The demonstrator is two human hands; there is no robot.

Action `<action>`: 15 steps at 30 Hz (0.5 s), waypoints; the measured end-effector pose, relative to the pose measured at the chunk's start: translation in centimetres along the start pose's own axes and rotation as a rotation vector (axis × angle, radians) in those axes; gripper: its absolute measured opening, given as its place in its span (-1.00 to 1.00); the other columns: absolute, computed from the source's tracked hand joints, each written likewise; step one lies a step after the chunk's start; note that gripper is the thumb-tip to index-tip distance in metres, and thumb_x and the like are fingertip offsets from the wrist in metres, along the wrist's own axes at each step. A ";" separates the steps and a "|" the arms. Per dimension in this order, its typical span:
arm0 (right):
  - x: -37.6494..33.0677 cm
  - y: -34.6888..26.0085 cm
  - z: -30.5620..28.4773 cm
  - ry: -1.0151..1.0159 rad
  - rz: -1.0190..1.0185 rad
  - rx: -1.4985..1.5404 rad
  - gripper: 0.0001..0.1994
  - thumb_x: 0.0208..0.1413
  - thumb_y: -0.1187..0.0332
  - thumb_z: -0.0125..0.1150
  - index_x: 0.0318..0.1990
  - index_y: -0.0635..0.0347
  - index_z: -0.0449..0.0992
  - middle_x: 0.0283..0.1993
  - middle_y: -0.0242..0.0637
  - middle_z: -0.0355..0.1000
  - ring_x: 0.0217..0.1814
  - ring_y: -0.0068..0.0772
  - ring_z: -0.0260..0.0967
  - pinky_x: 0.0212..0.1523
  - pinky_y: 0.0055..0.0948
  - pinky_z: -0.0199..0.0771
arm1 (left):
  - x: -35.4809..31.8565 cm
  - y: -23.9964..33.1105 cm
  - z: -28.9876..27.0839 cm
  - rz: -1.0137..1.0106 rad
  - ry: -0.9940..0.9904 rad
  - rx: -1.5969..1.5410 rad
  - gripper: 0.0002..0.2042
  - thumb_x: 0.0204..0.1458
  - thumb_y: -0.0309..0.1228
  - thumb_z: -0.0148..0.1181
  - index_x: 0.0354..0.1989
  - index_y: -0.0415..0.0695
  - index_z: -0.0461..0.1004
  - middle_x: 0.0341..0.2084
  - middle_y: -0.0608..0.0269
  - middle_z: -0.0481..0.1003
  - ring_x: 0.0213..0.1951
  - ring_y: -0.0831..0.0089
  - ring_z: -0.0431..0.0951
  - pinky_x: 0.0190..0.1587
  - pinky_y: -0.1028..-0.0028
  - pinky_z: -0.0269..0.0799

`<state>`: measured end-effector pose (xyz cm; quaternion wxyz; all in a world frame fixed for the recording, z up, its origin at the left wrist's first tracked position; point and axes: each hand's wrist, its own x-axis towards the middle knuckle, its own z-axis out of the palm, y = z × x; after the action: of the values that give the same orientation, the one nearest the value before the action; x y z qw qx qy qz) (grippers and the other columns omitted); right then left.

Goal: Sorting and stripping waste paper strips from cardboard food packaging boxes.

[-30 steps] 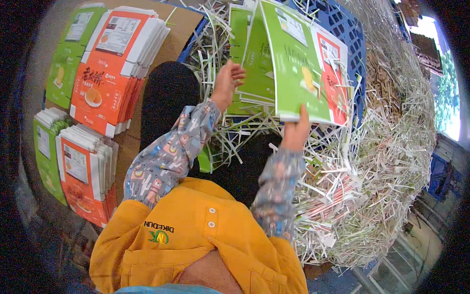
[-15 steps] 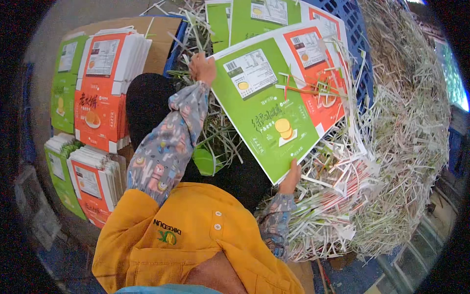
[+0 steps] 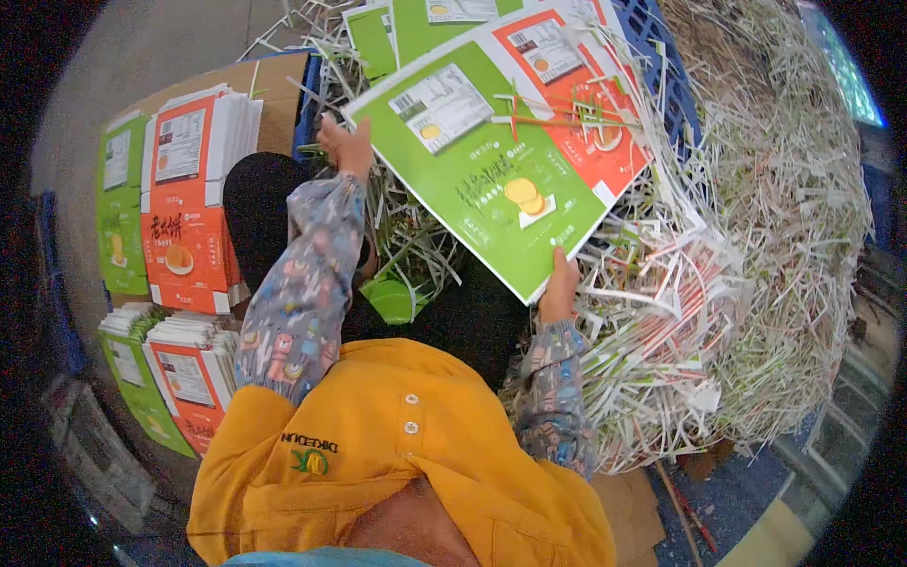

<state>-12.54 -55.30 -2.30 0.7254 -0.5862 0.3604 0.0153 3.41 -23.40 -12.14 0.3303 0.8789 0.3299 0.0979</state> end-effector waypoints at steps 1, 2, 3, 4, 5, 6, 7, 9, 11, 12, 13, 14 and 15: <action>-1.1 -0.6 1.5 -0.047 -0.012 0.056 -0.67 0.10 0.33 -0.13 -0.05 0.38 0.22 -0.13 -0.22 0.31 -0.20 -0.41 0.32 -0.20 -0.49 0.32 | -0.4 -1.1 -0.4 -0.047 0.200 -0.228 -0.48 -0.23 -0.15 0.19 -0.19 -0.27 0.20 -0.32 0.12 0.33 -0.23 0.23 0.35 -0.23 0.30 0.28; -1.9 -0.4 2.5 -0.037 -0.015 0.067 -0.67 0.10 0.33 -0.13 -0.05 0.38 0.22 -0.13 -0.22 0.31 -0.20 -0.41 0.32 -0.20 -0.49 0.32 | -2.3 -0.7 -1.9 -0.313 -0.105 -0.628 -0.52 -0.19 -0.16 0.17 -0.21 -0.26 0.23 -0.35 0.14 0.35 -0.28 0.26 0.37 -0.25 0.33 0.30; -2.0 0.1 2.7 -0.014 -0.061 0.165 -0.66 0.09 0.34 -0.12 -0.03 0.38 0.18 -0.11 -0.19 0.28 -0.17 -0.39 0.30 -0.19 -0.47 0.31 | -5.3 1.1 -2.7 -0.575 -0.462 -0.989 -0.56 -0.15 -0.16 0.14 -0.23 -0.26 0.27 -0.37 0.16 0.37 -0.32 0.29 0.38 -0.28 0.37 0.32; -2.7 0.2 3.9 -0.020 -0.121 0.249 -0.64 0.08 0.35 -0.12 -0.01 0.38 0.14 -0.09 -0.17 0.26 -0.14 -0.37 0.28 -0.17 -0.44 0.31 | -8.1 2.4 -4.1 -0.620 -0.628 -1.107 -0.61 -0.11 -0.18 0.10 -0.21 -0.24 0.29 -0.38 0.16 0.38 -0.35 0.31 0.40 -0.30 0.39 0.34; -3.7 0.3 5.1 -0.032 -0.103 0.264 -0.64 0.09 0.36 -0.13 0.00 0.39 0.12 -0.07 -0.16 0.24 -0.12 -0.37 0.27 -0.15 -0.44 0.31 | -10.8 3.5 -5.6 -0.667 -0.785 -1.219 -0.65 -0.06 -0.20 0.06 -0.20 -0.22 0.31 -0.39 0.16 0.40 -0.38 0.32 0.42 -0.32 0.42 0.37; -3.8 1.7 5.8 -0.032 -0.086 0.284 -0.65 0.10 0.36 -0.14 -0.01 0.38 0.15 -0.08 -0.17 0.26 -0.12 -0.37 0.28 -0.15 -0.43 0.32 | -13.4 4.8 -6.3 -0.774 -0.794 -1.363 -0.64 -0.05 -0.21 0.05 -0.17 -0.22 0.31 -0.37 0.15 0.40 -0.37 0.31 0.44 -0.33 0.41 0.39; -3.4 3.3 6.3 -0.024 -0.071 0.301 -0.67 0.11 0.36 -0.16 -0.02 0.38 0.17 -0.09 -0.17 0.28 -0.13 -0.37 0.28 -0.15 -0.43 0.32 | -15.1 5.7 -6.5 -0.889 -0.808 -1.504 -0.64 -0.04 -0.22 0.04 -0.15 -0.23 0.31 -0.35 0.13 0.41 -0.37 0.30 0.45 -0.33 0.40 0.41; -3.3 4.6 8.5 -0.039 -0.048 0.337 -0.65 0.10 0.36 -0.14 -0.01 0.38 0.12 -0.06 -0.15 0.23 -0.10 -0.40 0.25 -0.16 -0.45 0.30 | -15.1 6.3 -6.0 -0.904 -0.846 -1.551 -0.66 -0.04 -0.24 0.04 -0.17 -0.24 0.31 -0.34 0.13 0.41 -0.36 0.31 0.46 -0.33 0.39 0.42; -2.9 7.0 10.3 0.015 -0.073 0.327 -0.66 0.10 0.36 -0.16 -0.03 0.41 0.12 -0.09 -0.14 0.25 -0.12 -0.40 0.26 -0.18 -0.46 0.28 | -14.9 5.5 -4.6 -0.932 -0.882 -1.591 -0.67 -0.04 -0.26 0.03 -0.18 -0.25 0.31 -0.33 0.12 0.41 -0.35 0.31 0.47 -0.33 0.39 0.43; -4.1 6.4 11.4 0.019 -0.025 0.269 -0.66 0.09 0.35 -0.15 -0.03 0.41 0.12 -0.10 -0.14 0.25 -0.14 -0.40 0.26 -0.18 -0.46 0.28 | -14.2 3.7 -3.0 -0.896 -0.844 -1.495 -0.67 -0.04 -0.27 0.04 -0.18 -0.26 0.30 -0.34 0.11 0.41 -0.36 0.30 0.47 -0.33 0.38 0.44; -4.5 5.9 11.8 0.037 0.015 0.218 -0.65 0.09 0.34 -0.15 -0.03 0.41 0.11 -0.11 -0.15 0.26 -0.15 -0.40 0.26 -0.18 -0.45 0.27 | -13.7 3.7 -2.6 -0.858 -0.824 -1.395 -0.67 -0.05 -0.29 0.04 -0.17 -0.28 0.30 -0.34 0.11 0.41 -0.36 0.28 0.47 -0.33 0.38 0.44; -4.4 6.1 11.7 0.049 0.011 0.231 -0.65 0.09 0.34 -0.15 -0.03 0.41 0.11 -0.11 -0.15 0.26 -0.15 -0.40 0.26 -0.18 -0.45 0.27 | -13.7 3.4 -2.6 -0.810 -0.825 -1.375 -0.70 -0.09 -0.41 0.07 -0.19 -0.32 0.30 -0.35 0.09 0.41 -0.37 0.27 0.47 -0.34 0.37 0.45; -4.3 6.4 11.6 0.005 -0.035 0.253 -0.65 0.09 0.33 -0.14 -0.05 0.42 0.11 -0.13 -0.15 0.27 -0.17 -0.40 0.26 -0.21 -0.45 0.29 | -13.5 3.2 -2.5 -0.803 -0.840 -1.363 -0.70 -0.09 -0.41 0.07 -0.19 -0.32 0.30 -0.35 0.09 0.41 -0.37 0.27 0.47 -0.34 0.37 0.45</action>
<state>-12.72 -41.62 -4.78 0.7928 -0.4962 0.3511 -0.0444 -6.21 -32.61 -7.55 0.8836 0.2735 0.3348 -0.1800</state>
